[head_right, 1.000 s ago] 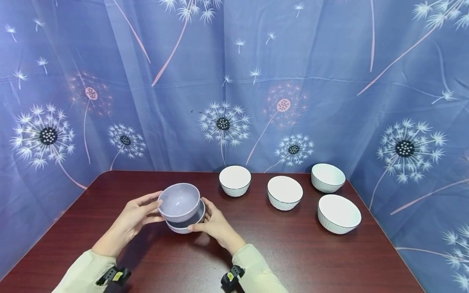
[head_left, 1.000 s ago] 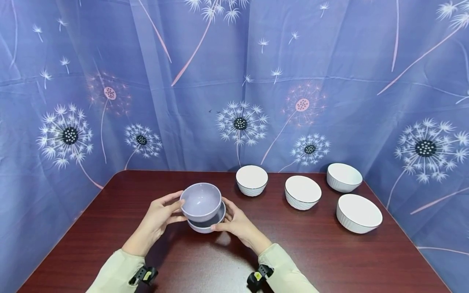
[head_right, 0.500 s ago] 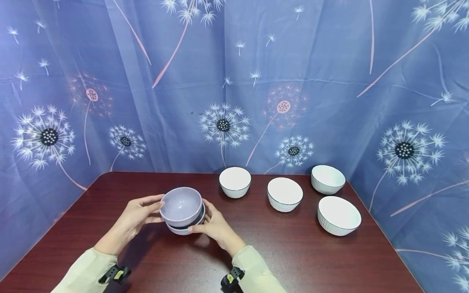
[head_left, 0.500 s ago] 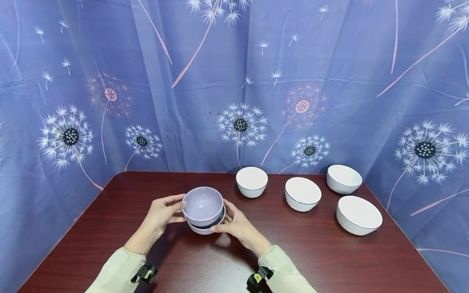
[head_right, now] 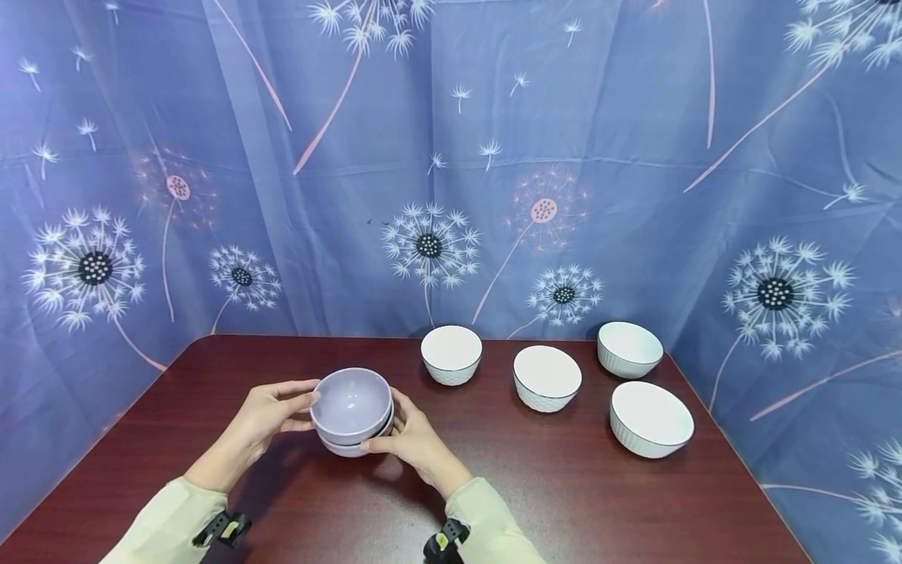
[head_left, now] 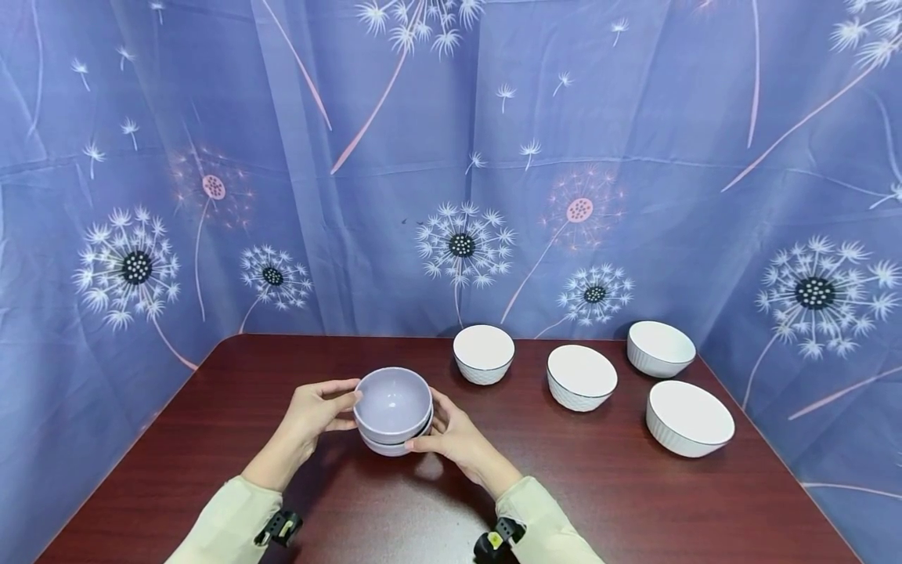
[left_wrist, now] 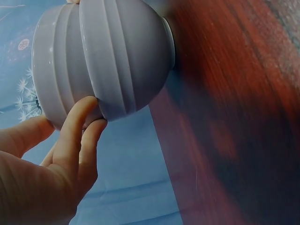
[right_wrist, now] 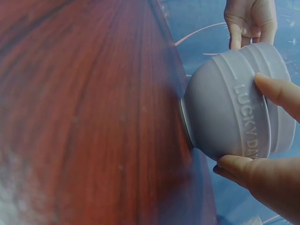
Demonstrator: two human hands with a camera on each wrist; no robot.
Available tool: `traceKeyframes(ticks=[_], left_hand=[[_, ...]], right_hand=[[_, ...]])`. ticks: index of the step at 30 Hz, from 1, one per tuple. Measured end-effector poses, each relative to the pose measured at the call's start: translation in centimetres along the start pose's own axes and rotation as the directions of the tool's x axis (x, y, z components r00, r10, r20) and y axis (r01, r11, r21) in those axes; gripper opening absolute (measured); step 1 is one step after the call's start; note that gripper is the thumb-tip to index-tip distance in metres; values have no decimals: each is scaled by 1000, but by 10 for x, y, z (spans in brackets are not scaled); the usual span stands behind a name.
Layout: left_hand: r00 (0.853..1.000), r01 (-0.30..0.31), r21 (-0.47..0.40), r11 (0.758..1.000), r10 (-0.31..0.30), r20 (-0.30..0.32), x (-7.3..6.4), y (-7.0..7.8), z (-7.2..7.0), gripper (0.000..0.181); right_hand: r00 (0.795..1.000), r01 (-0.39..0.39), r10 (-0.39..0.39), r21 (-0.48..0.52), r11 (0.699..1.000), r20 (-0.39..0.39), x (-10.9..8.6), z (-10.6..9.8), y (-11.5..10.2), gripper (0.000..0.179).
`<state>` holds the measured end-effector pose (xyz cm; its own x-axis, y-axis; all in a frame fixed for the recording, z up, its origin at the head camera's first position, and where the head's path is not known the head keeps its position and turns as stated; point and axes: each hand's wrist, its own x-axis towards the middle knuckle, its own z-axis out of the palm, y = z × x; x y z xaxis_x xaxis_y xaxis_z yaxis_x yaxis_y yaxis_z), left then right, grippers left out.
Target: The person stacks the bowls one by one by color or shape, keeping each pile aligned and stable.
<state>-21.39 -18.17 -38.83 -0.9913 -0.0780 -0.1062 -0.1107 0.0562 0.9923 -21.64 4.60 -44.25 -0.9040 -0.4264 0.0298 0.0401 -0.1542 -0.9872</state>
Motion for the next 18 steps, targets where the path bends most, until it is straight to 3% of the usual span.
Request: traceKeyframes(ticks=[18], left_hand=[[1000,-1,23,1000,1,10,3,-3,-1,37]], right_hand=[[1000,-25,25,-18,1000,-16,-1,1,-2,97]])
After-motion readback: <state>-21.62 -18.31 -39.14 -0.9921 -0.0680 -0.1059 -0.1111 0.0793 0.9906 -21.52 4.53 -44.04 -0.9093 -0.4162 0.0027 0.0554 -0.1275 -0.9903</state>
